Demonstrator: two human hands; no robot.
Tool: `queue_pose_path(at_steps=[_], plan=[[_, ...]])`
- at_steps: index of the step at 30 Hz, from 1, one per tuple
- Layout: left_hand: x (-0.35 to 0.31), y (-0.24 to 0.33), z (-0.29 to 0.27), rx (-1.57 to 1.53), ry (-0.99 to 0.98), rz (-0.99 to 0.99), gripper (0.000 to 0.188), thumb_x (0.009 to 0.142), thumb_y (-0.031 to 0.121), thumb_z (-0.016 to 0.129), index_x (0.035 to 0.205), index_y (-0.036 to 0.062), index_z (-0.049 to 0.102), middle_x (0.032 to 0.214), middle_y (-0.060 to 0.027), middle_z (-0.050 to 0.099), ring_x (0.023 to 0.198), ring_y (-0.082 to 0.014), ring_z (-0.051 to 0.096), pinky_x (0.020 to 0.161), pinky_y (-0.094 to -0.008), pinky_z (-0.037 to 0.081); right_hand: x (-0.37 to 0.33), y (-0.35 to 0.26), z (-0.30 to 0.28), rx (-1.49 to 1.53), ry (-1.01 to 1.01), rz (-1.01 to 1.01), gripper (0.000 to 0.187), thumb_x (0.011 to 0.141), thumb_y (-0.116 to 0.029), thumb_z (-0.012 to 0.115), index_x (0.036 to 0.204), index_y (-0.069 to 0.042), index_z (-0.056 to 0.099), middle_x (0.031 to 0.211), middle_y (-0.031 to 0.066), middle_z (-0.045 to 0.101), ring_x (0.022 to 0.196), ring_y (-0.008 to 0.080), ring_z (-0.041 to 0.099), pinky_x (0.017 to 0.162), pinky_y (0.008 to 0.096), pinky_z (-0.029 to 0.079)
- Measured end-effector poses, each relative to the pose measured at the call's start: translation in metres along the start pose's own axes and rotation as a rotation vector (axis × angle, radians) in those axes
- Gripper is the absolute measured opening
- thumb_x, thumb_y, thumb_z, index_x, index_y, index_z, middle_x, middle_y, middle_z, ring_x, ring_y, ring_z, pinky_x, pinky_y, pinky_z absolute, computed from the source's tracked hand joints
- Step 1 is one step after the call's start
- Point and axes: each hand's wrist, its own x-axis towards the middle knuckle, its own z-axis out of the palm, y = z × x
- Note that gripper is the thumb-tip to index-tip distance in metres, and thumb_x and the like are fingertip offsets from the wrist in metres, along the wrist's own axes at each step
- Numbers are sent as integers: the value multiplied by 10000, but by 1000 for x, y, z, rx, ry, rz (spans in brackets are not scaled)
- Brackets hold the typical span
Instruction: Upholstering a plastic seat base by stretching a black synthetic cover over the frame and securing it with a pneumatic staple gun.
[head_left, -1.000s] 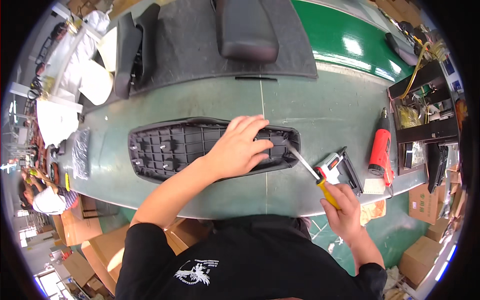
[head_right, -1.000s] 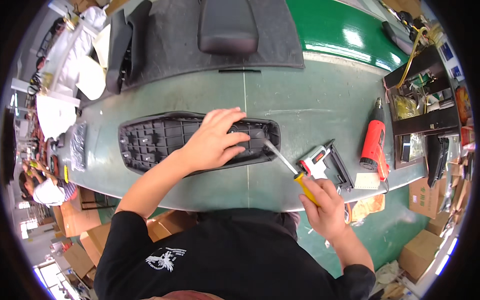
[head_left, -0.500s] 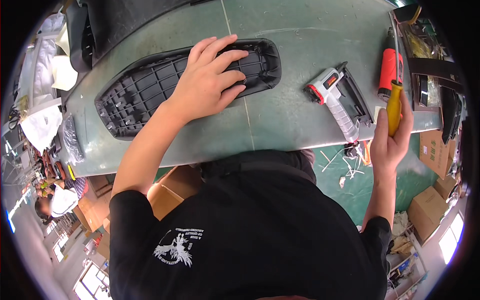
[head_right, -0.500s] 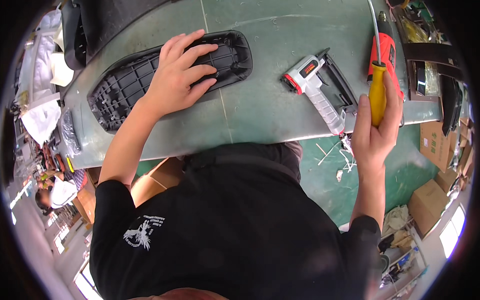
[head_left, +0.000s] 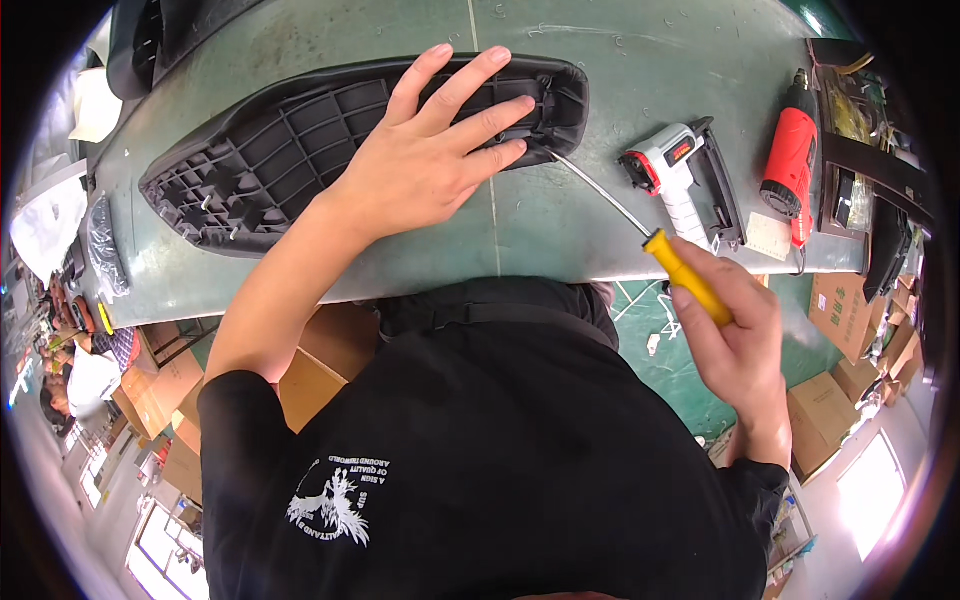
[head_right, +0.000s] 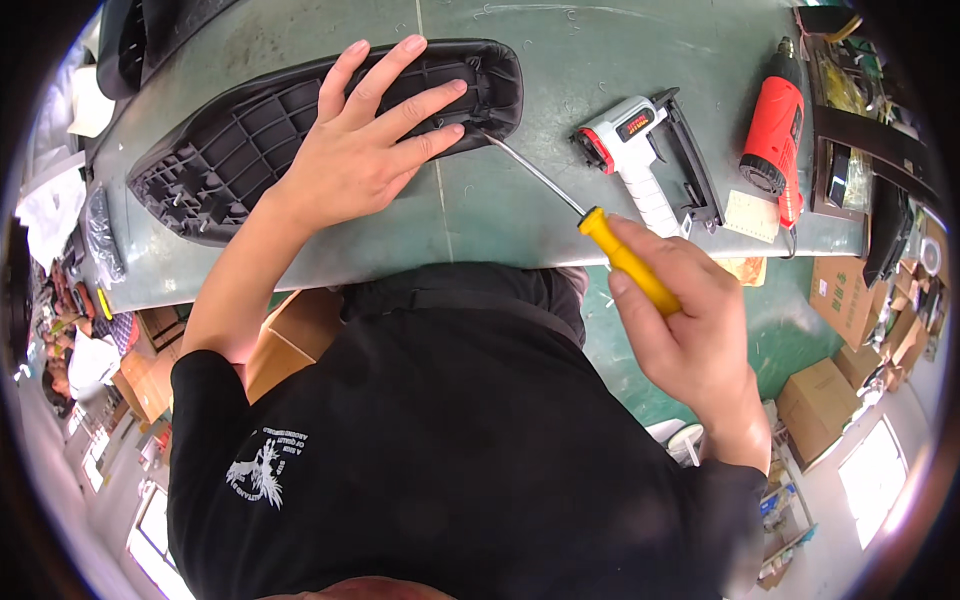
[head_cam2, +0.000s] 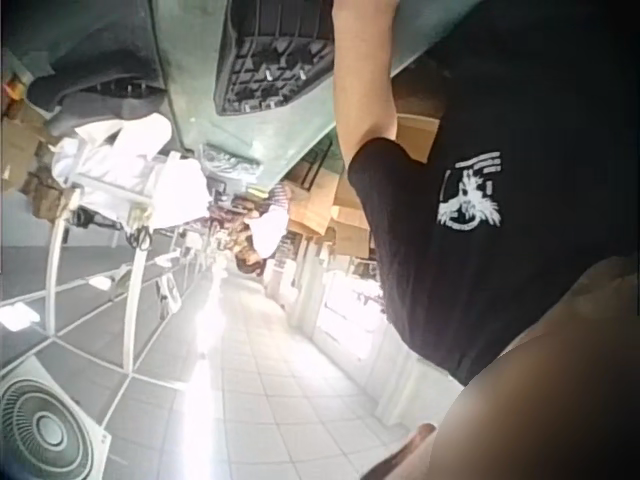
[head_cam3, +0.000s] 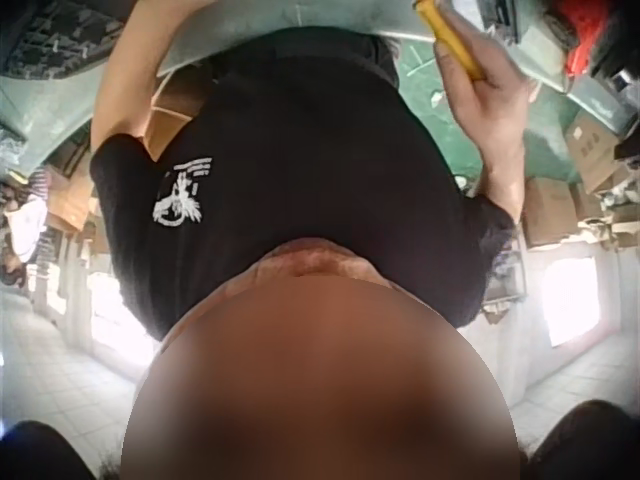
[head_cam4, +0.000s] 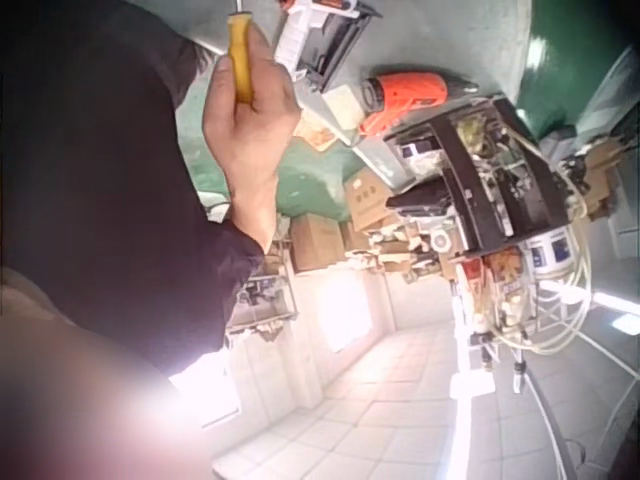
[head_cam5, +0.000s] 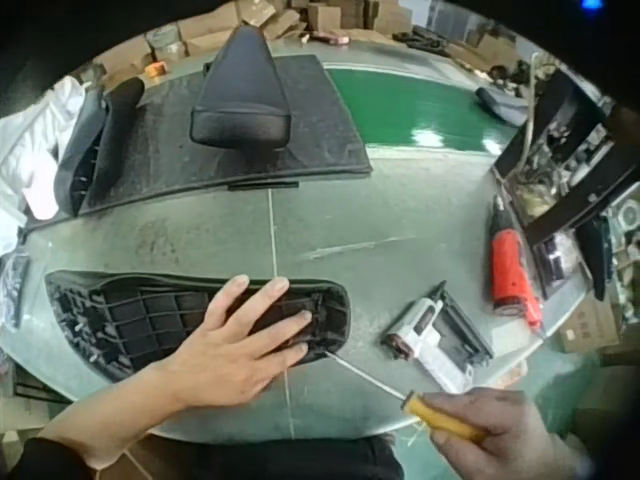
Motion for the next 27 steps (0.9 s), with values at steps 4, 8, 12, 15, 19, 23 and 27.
queue_pose_path(at_steps=[4,8,12,15,19,23,27], plan=[[0,2,-10,-31,-11,-2,332,817,262,848,1122,157,770,1525,15,588,1560,-330,360,1274,-571,235,6,-8,15,-17,-1,148,384,939,4,732,1322,15,709,929,165,724,778,226,689,725,328,540],[13,-18,-41,-77,18,25,369,824,286,845,1144,124,756,1536,-29,570,1404,-323,538,1135,-486,456,14,-29,10,-119,-19,194,379,944,-7,730,1323,-7,717,879,156,702,718,226,659,687,333,525],[44,-37,-99,197,-142,-288,286,946,285,728,1019,10,708,1141,-202,707,1074,-372,684,922,-454,542,29,-49,-5,-206,-126,247,394,969,-9,707,1362,7,700,998,143,757,801,148,675,761,295,530],[34,-55,-70,12,-304,-432,273,965,298,702,915,30,679,935,-188,726,893,-386,707,814,-464,560,37,-61,-5,-174,-93,278,389,974,-11,701,1362,20,697,1026,134,767,852,132,682,793,286,534],[21,-68,-52,-5,-45,-295,370,1024,366,632,863,42,711,801,-180,725,793,-401,709,756,-482,563,50,-84,-16,-167,-142,381,379,985,-10,688,1361,34,693,1081,131,775,922,117,681,843,279,535],[10,-69,-27,174,-5,-319,264,924,331,769,896,98,646,881,-60,685,829,-283,680,773,-432,536,70,-98,-22,-190,-247,490,381,993,0,675,1371,42,683,1146,144,777,1007,128,685,914,273,527],[5,-64,-27,131,121,-294,306,945,342,750,835,106,589,714,-49,597,713,-272,640,682,-406,494,84,-106,-24,-192,-288,490,386,990,11,670,1374,49,678,1185,159,776,1060,143,693,952,275,522]])
